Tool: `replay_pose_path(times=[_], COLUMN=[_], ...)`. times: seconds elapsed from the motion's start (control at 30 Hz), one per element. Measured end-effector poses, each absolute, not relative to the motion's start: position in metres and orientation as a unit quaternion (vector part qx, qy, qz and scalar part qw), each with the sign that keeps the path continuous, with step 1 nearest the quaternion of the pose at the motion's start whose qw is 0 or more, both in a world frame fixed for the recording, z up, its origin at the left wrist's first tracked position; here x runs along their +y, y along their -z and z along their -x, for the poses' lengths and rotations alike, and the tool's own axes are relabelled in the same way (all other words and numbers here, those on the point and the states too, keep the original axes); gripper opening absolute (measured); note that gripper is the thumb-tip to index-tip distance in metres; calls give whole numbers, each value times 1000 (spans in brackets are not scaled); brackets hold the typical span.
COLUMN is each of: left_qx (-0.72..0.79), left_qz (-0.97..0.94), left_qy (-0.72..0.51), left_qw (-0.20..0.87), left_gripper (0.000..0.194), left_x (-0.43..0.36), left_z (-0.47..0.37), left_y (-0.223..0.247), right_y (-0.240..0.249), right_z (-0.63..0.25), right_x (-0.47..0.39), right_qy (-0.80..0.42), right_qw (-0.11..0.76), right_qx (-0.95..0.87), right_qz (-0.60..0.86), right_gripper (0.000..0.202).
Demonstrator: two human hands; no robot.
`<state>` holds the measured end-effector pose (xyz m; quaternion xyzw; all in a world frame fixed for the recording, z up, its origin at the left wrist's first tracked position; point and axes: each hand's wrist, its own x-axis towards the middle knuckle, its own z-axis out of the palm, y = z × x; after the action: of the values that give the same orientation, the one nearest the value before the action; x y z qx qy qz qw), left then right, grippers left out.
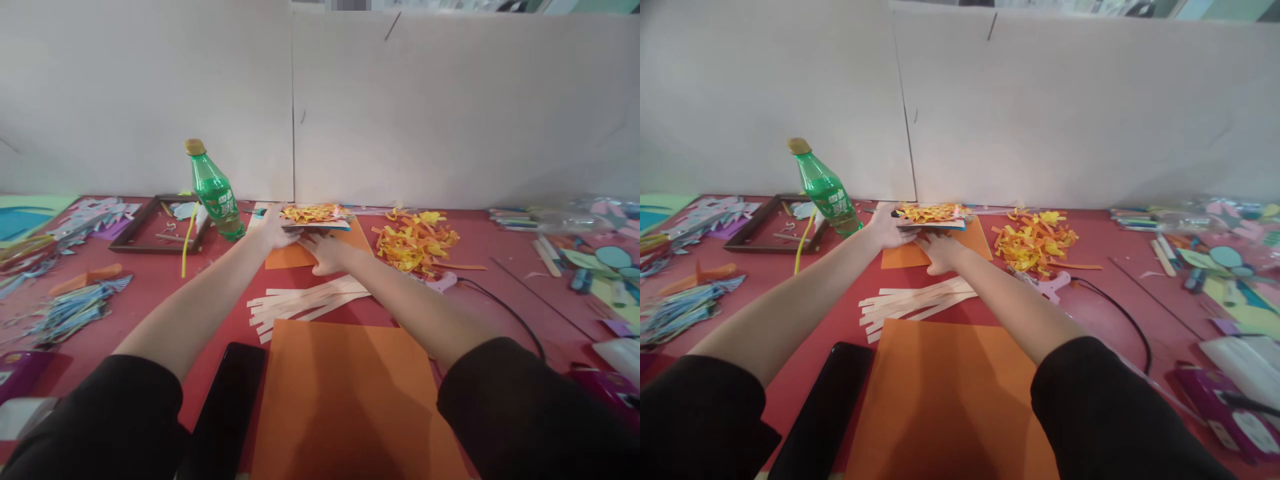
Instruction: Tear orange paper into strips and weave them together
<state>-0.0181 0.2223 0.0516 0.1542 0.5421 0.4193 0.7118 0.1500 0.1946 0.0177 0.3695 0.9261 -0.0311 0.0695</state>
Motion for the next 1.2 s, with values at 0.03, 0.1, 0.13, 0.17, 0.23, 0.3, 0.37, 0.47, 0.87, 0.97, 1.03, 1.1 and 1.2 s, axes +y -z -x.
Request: replay_pose_path(times=[0.03, 0.1, 0.13, 0.17, 0.23, 0.3, 0.37, 0.47, 0.87, 0.97, 1.03, 1.1, 1.2], left_qx=[545, 545, 544, 542, 538, 536, 533, 529, 530, 532, 532, 530, 529], left_qz=[-157, -162, -164, -166, -169, -170, -171, -171, -169, -172, -176, -183, -202], left_qy=[-415, -413, -414, -416, -420, -422, -424, -429, -438, -438, -440, -439, -425], left_qw=[711, 711, 711, 711, 711, 711, 712, 712, 706, 704, 702, 702, 706], left_gripper=[52, 54, 54, 55, 57, 59, 59, 57, 52, 52, 52, 52, 50], left_x=[223, 223, 224, 224, 224, 224, 223, 223, 222, 223, 223, 222, 220], left_z=[18, 19, 19, 19, 18, 18, 18, 17, 12, 12, 12, 13, 16], left_y=[-51, -49, -49, -49, -49, -49, -49, -50, -59, -57, -55, -52, -50], right_y=[-17, -13, -10, -7, 0, 7, 10, 10, 11, 14, 14, 15, 13], right_z=[-152, -154, -153, -152, -148, -142, -135, -127, -150, -141, -133, -127, -128], right_x=[195, 195, 194, 193, 190, 187, 184, 184, 185, 190, 196, 205, 216], right_qy=[39, 47, 46, 42, 28, 14, 5, -6, -25, -20, -17, -9, 16], right_qw=[79, 88, 87, 82, 65, 47, 38, 29, 29, 29, 20, 14, 10], right_qx=[927, 929, 928, 926, 919, 913, 910, 912, 892, 887, 885, 883, 881], right_qz=[-364, -357, -360, -367, -388, -406, -414, -409, -450, -461, -465, -468, -472], right_gripper=[88, 82, 77, 72, 60, 56, 56, 57, 48, 46, 41, 33, 32])
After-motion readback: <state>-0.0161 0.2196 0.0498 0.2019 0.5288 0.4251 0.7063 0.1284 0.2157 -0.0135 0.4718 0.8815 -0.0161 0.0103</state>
